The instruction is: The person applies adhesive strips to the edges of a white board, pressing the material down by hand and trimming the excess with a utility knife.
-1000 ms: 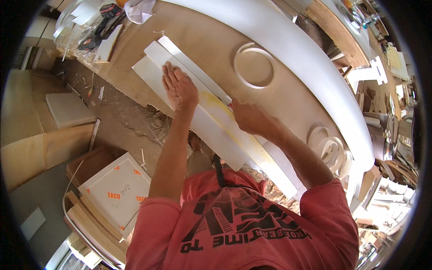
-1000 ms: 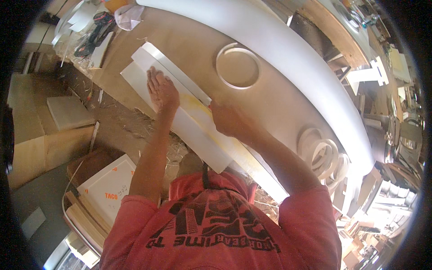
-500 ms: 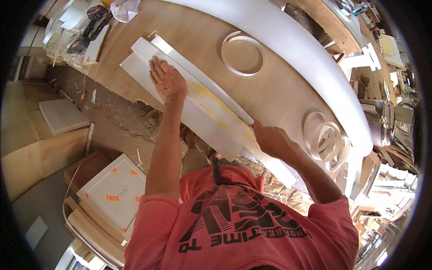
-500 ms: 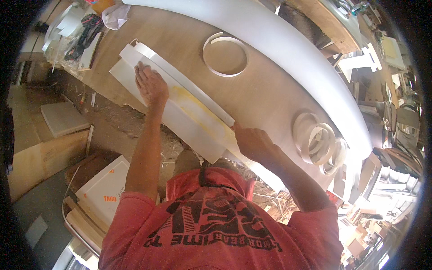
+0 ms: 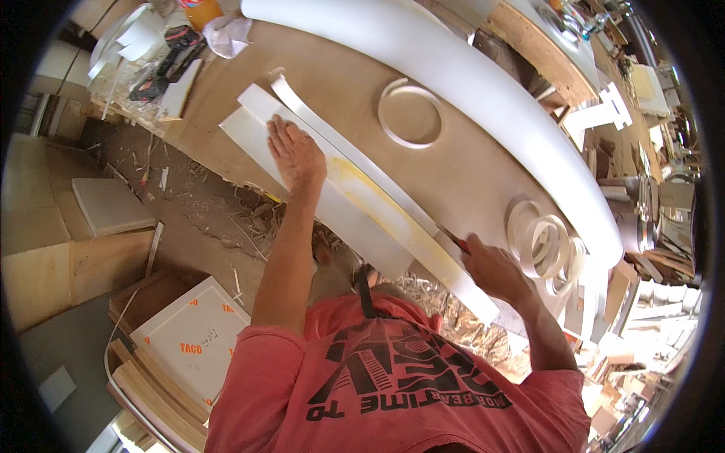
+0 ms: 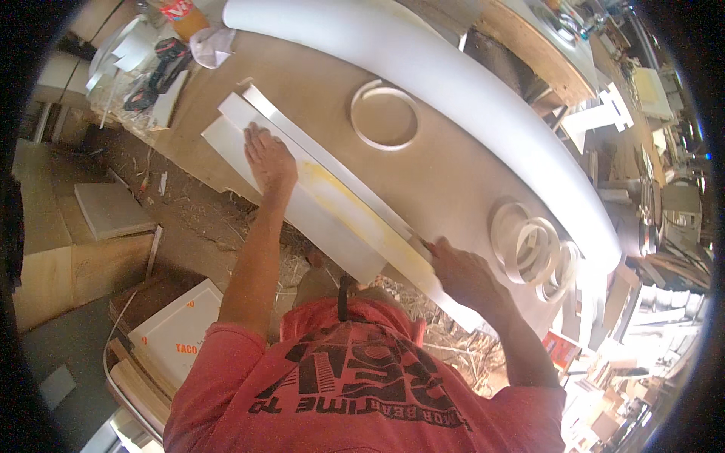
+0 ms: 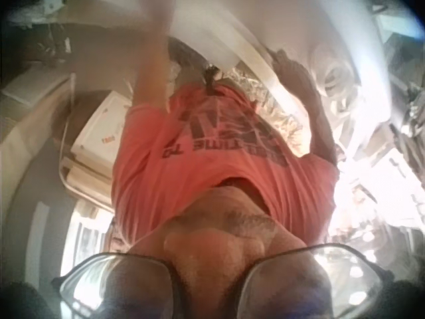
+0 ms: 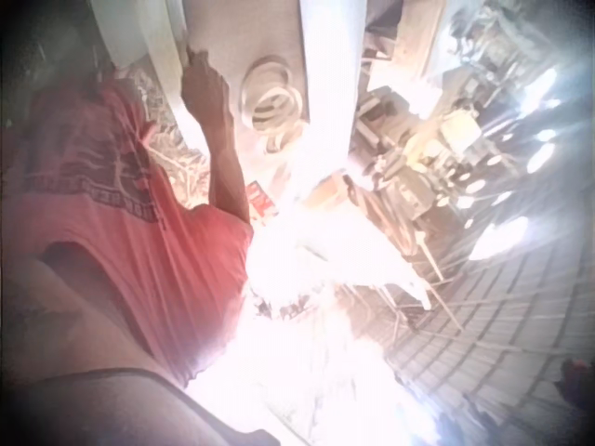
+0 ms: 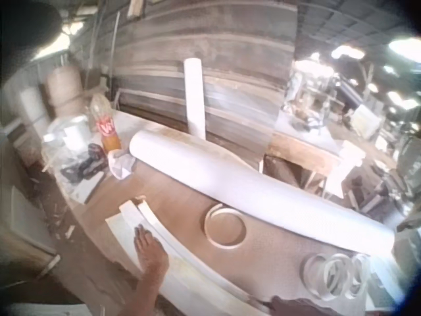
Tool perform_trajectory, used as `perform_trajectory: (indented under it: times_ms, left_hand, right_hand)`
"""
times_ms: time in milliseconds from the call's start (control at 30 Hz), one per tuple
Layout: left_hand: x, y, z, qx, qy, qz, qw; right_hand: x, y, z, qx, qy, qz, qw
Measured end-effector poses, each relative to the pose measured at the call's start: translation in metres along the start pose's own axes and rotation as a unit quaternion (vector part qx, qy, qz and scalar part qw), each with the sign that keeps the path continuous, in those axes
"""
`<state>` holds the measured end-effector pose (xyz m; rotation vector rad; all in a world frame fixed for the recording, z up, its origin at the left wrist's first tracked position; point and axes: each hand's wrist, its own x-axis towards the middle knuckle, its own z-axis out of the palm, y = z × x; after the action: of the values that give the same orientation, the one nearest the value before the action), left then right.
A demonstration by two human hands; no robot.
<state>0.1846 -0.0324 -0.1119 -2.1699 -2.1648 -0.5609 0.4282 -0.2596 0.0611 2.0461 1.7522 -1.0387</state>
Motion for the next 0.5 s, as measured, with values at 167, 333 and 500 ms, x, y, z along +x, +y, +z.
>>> perform_trajectory:
  times_ms: [167,333,500]
  left_hand:
    - [0.0,0.005,-0.003,-0.023,-0.003,0.012,1.0]
    - [-0.002,0.0,-0.009,-0.049,-0.013,0.003,0.999]
    - [0.001,0.002,-0.009,-0.013,-0.05,0.004,0.999]
  right_hand:
    - [0.129,-0.074,-0.011,0.046,0.141,-0.134,0.98]
    - [0.198,-0.12,-0.022,0.032,0.114,-0.137,0.984]
    - [0.203,-0.121,-0.02,0.011,0.108,-0.168,0.98]
